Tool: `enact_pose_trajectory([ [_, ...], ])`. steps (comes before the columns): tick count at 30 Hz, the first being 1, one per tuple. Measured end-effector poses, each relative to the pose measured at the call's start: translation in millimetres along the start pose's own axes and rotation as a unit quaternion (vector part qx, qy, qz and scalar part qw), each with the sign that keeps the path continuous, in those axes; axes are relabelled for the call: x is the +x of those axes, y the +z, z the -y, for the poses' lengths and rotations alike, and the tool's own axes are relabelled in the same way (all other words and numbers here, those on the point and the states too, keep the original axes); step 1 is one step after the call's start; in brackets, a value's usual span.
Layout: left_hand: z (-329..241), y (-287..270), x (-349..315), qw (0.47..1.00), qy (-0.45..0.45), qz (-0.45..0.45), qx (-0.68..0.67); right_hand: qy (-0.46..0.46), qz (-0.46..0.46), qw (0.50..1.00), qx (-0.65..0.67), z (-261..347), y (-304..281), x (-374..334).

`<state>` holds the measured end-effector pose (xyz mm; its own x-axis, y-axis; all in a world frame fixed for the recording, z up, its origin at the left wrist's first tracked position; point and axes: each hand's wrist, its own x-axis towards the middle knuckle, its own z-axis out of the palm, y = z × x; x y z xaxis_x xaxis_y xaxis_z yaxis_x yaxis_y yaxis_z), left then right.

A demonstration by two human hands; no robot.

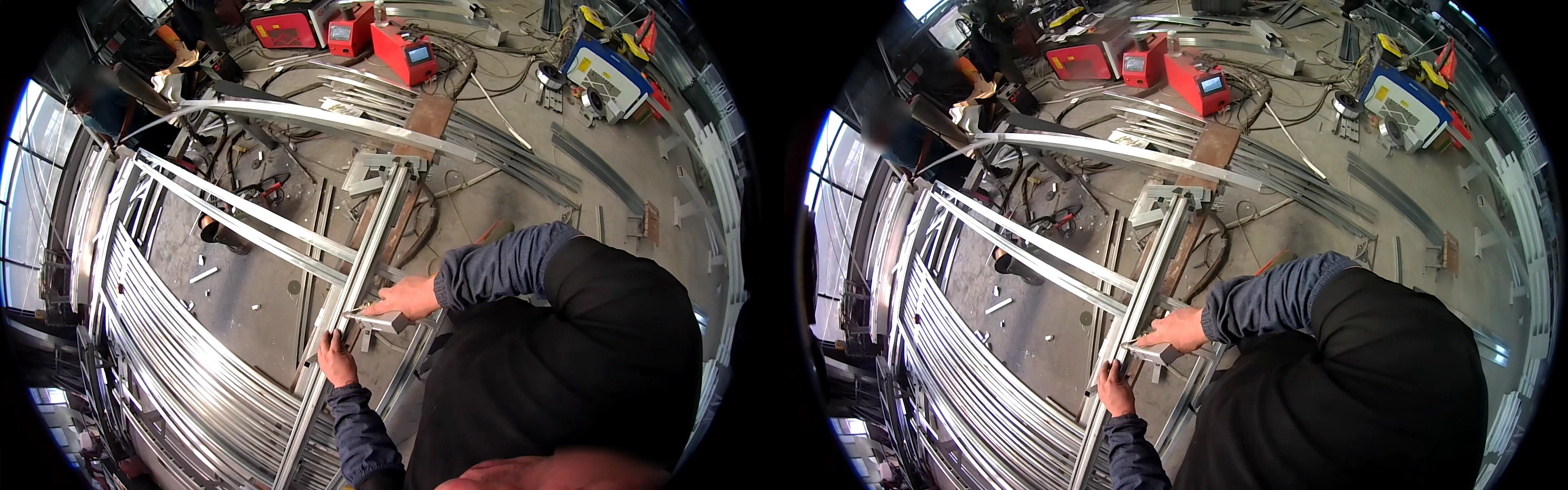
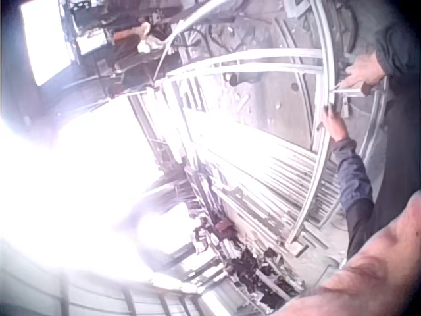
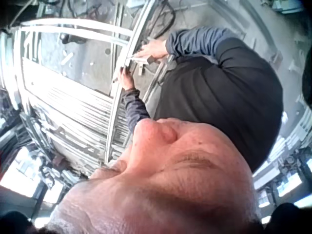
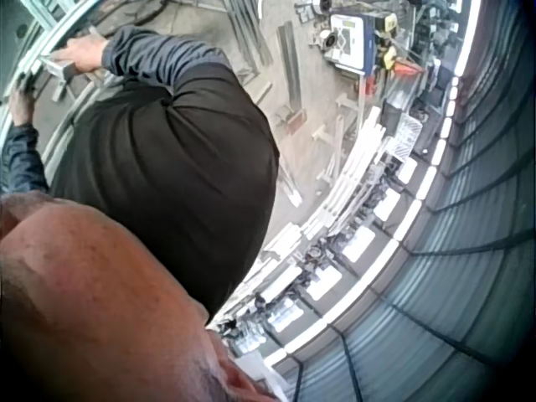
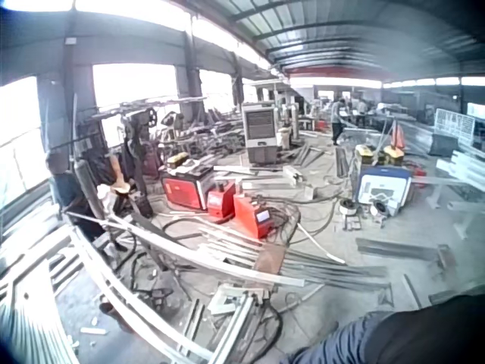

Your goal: The person positions and aligns metal frame components on a workbench, then uses a handheld welding tool to join the metal pieces together. The person repeatedly adjusts the frame and applies welds at various joints to assemble the structure.

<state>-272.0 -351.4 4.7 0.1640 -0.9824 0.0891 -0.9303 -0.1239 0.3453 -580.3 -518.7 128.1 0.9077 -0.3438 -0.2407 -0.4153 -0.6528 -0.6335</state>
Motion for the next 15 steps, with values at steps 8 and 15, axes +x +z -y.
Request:
enact_pose_trajectory([
  [8,-2,-10,2,1.0,-0.01,0.008,0.009,0.012,0.012,1.0,0.019,6,-3,1],
  [15,-1,-8,2,1.0,-0.01,0.019,0.01,0.015,0.001,1.0,0.018,9,-6,-11],
])
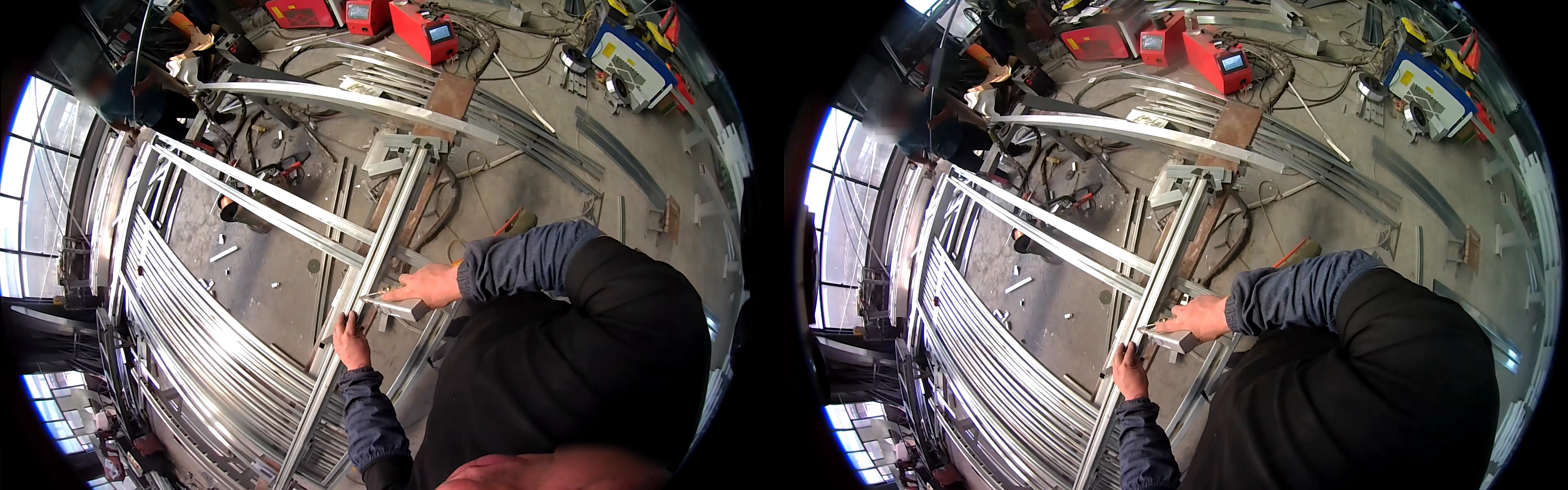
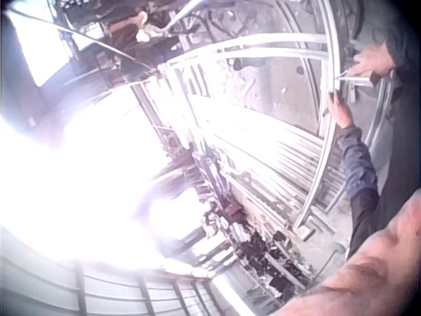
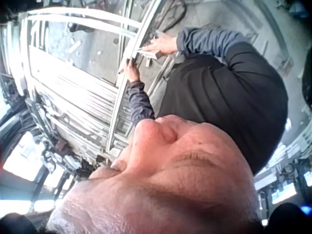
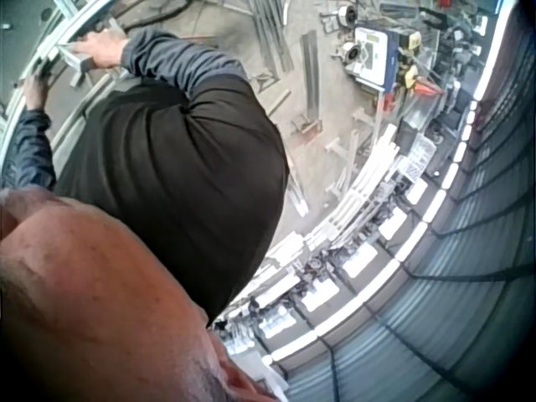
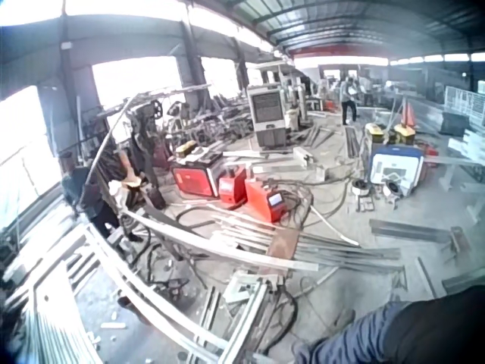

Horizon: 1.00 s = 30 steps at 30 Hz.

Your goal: The person positions and aligns metal frame components on a workbench, then uses a handheld welding tool to join the metal pieces together. The person repeatedly adjusts the frame and applies welds at various joints to assemble the structure.

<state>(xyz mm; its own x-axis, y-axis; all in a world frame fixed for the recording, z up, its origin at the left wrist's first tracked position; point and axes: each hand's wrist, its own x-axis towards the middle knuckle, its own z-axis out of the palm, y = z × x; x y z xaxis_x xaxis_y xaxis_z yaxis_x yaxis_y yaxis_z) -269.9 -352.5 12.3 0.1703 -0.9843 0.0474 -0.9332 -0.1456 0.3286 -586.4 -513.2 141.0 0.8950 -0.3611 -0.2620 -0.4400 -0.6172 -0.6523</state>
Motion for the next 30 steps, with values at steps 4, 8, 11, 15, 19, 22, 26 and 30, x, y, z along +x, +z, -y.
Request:
enact_pose_trajectory([
  [4,7,1,-3,1.0,-0.005,0.004,-0.006,0.005,-0.007,1.0,0.006,-2,4,-8],
  [8,-5,-13,3,0.999,0.0,0.043,0.019,0.016,-0.005,1.0,0.021,-9,6,-19],
  [11,-2,-13,0,0.999,0.026,0.018,0.032,0.006,-0.019,0.999,0.041,-13,9,-21],
  [15,6,-7,-6,1.0,0.024,-0.013,0.0,0.011,-0.019,0.998,0.06,-15,2,-22],
  [19,6,-4,-3,1.0,0.019,-0.003,0.004,0.003,-0.041,0.997,0.059,-21,5,-19],
  [22,6,-5,-5,1.0,-0.008,0.021,0.002,0.006,-0.027,0.998,0.056,-21,2,-16],
  [26,2,-6,-4,0.999,-0.019,0.037,0.005,0.015,-0.033,0.998,0.049,-20,4,-11],
  [30,6,0,-3,0.999,-0.012,0.035,0.018,-0.001,-0.04,0.998,0.039,-26,10,-7],
])
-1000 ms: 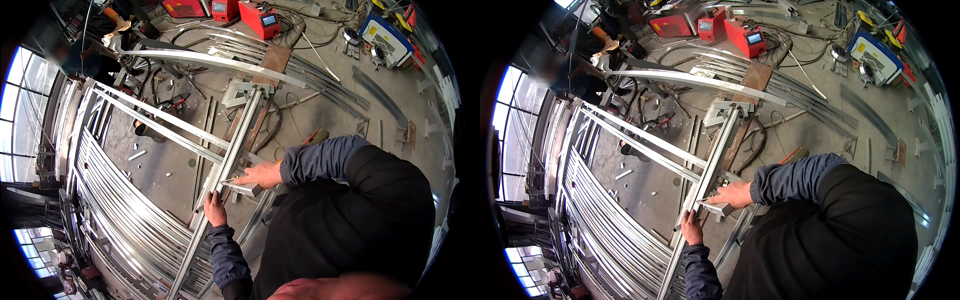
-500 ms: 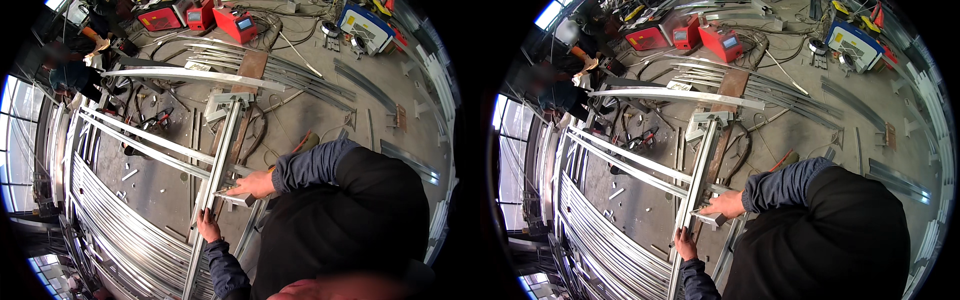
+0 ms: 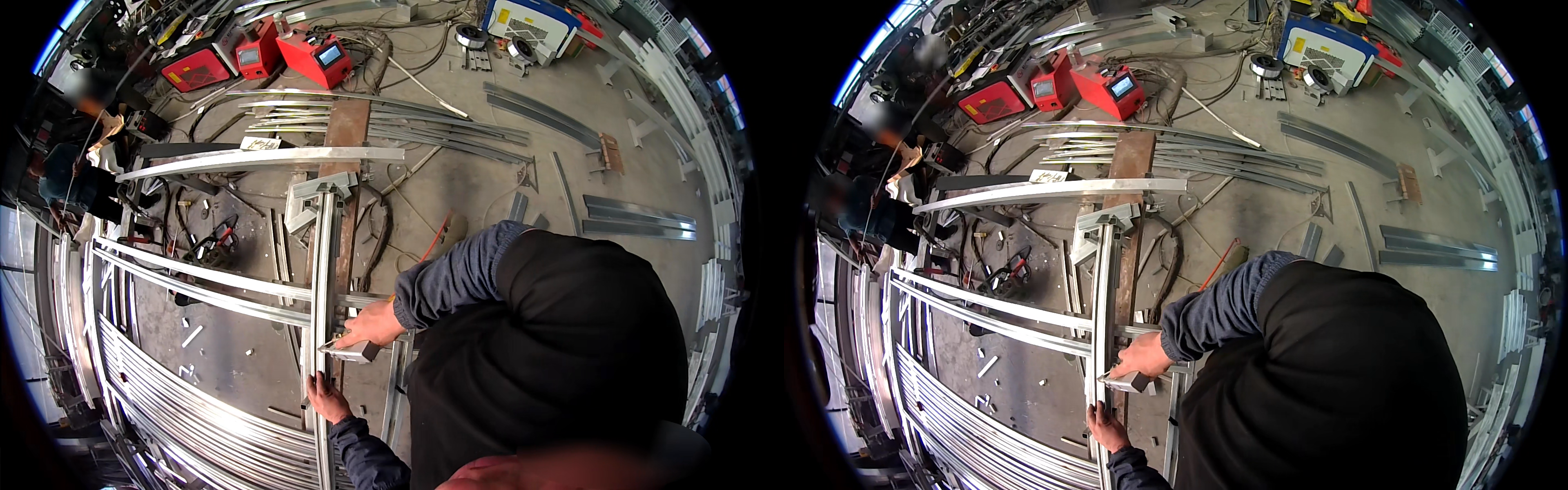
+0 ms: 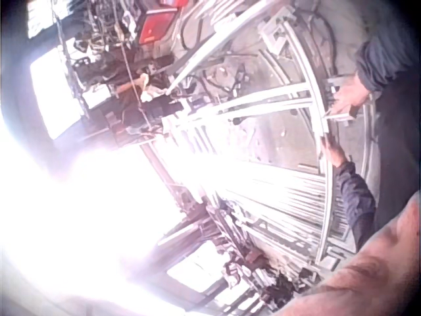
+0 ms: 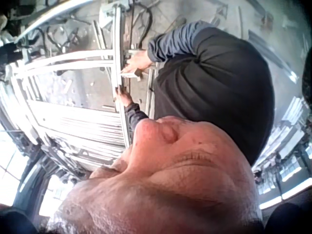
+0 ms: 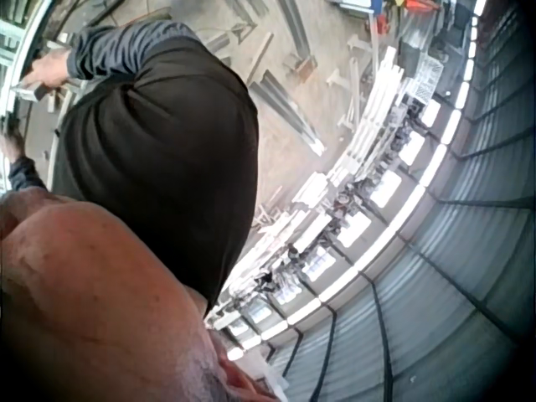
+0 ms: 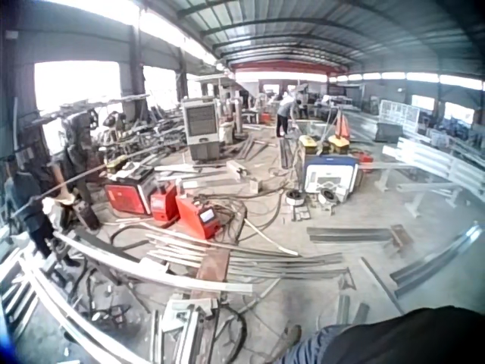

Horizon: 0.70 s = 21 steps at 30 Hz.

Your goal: The person positions and aligns metal frame components on a workbench, then uses a handheld welding tool to join the metal pieces together. The person repeatedly adjusts the frame and applies welds at various joints to assemble the structure.

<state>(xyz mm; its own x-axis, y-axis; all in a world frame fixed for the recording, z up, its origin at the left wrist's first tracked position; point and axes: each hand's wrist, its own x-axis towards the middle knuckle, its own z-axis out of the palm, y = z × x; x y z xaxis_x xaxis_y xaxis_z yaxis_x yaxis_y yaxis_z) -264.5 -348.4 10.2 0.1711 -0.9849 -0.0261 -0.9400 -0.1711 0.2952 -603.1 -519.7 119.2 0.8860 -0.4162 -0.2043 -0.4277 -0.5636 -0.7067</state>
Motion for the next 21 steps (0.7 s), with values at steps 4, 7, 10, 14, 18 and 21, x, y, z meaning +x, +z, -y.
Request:
enact_pose_trajectory([
  [4,6,5,-5,1.0,-0.005,-0.01,-0.001,-0.005,0.018,1.0,0.0,1,-1,5],
  [7,7,9,-6,0.999,0.016,-0.029,-0.002,-0.022,0.005,1.0,-0.005,-7,2,7],
  [10,4,4,-3,0.998,0.04,-0.046,0.013,-0.024,0.008,1.0,-0.003,-2,-5,9],
  [14,4,4,-4,0.998,0.036,-0.052,0.0,-0.011,0.038,0.998,-0.043,11,-15,13],
  [18,3,1,-4,0.998,0.028,-0.056,0.006,-0.006,0.053,0.997,-0.056,20,-20,17],
  [21,2,0,-7,0.998,0.022,-0.065,-0.001,0.005,0.064,0.996,-0.057,26,-23,18],
])
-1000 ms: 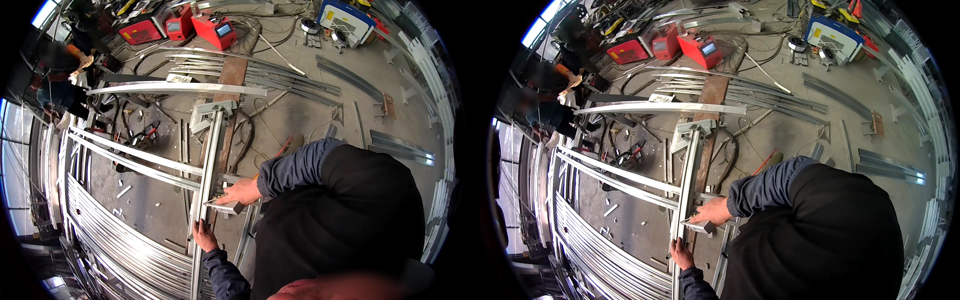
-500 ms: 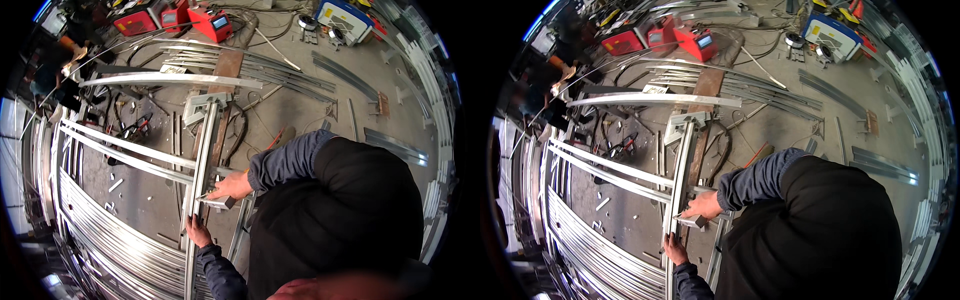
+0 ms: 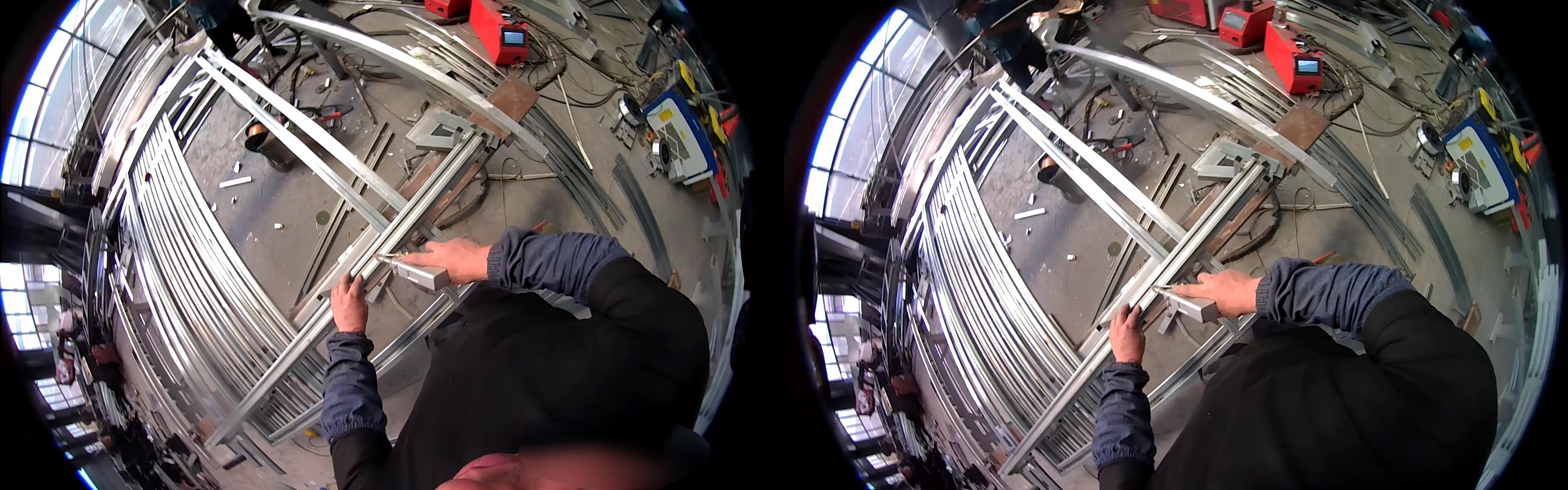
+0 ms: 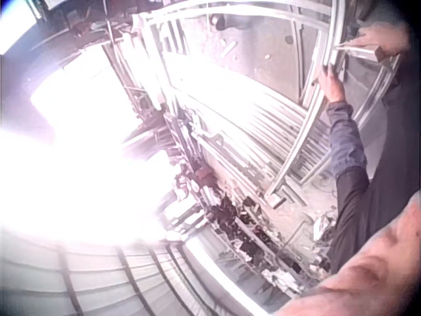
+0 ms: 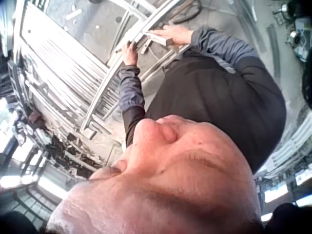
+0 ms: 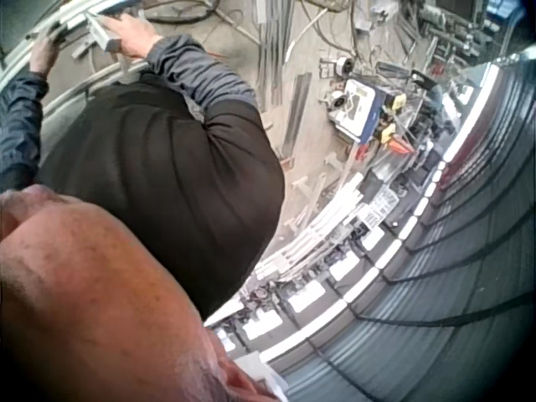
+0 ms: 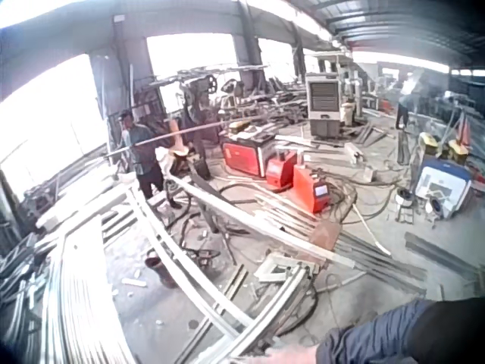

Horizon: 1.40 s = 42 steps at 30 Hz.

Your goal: The person positions and aligns metal frame components on a workbench, then uses a handheld welding tool to join the metal pieces together. The person repeatedly adjusts the frame and applies welds at various joints to assemble the structure.

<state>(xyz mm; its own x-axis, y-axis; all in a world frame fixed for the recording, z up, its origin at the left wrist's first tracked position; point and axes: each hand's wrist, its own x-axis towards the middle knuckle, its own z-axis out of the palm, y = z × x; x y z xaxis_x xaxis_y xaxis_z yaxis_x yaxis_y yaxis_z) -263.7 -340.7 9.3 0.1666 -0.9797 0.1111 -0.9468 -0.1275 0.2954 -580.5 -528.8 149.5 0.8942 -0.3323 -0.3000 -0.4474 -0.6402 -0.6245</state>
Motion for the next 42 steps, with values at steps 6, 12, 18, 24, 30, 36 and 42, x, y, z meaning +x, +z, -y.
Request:
enact_pose_trajectory([
  [6,0,0,-2,1.0,0.006,-0.017,0.003,-0.004,-0.005,1.0,-0.016,-5,2,3],
  [12,-6,-5,1,1.0,-0.006,-0.021,-0.002,-0.006,0.01,0.999,-0.033,3,-4,8],
  [18,-4,-1,2,1.0,-0.024,0.008,-0.013,-0.029,0.001,0.999,-0.031,1,-6,11],
  [24,-2,-3,2,0.999,-0.032,0.007,-0.02,-0.01,0.019,0.999,-0.049,5,-8,15],
  [30,-3,-2,0,0.999,-0.032,0.009,-0.02,-0.018,0.007,0.999,-0.041,3,-4,15],
  [36,-2,-2,1,0.999,-0.027,0.008,-0.018,-0.026,-0.002,0.998,-0.05,3,-7,16],
  [42,-5,-5,3,0.999,-0.025,0.0,-0.028,-0.003,0.03,0.998,-0.05,6,-12,19],
])
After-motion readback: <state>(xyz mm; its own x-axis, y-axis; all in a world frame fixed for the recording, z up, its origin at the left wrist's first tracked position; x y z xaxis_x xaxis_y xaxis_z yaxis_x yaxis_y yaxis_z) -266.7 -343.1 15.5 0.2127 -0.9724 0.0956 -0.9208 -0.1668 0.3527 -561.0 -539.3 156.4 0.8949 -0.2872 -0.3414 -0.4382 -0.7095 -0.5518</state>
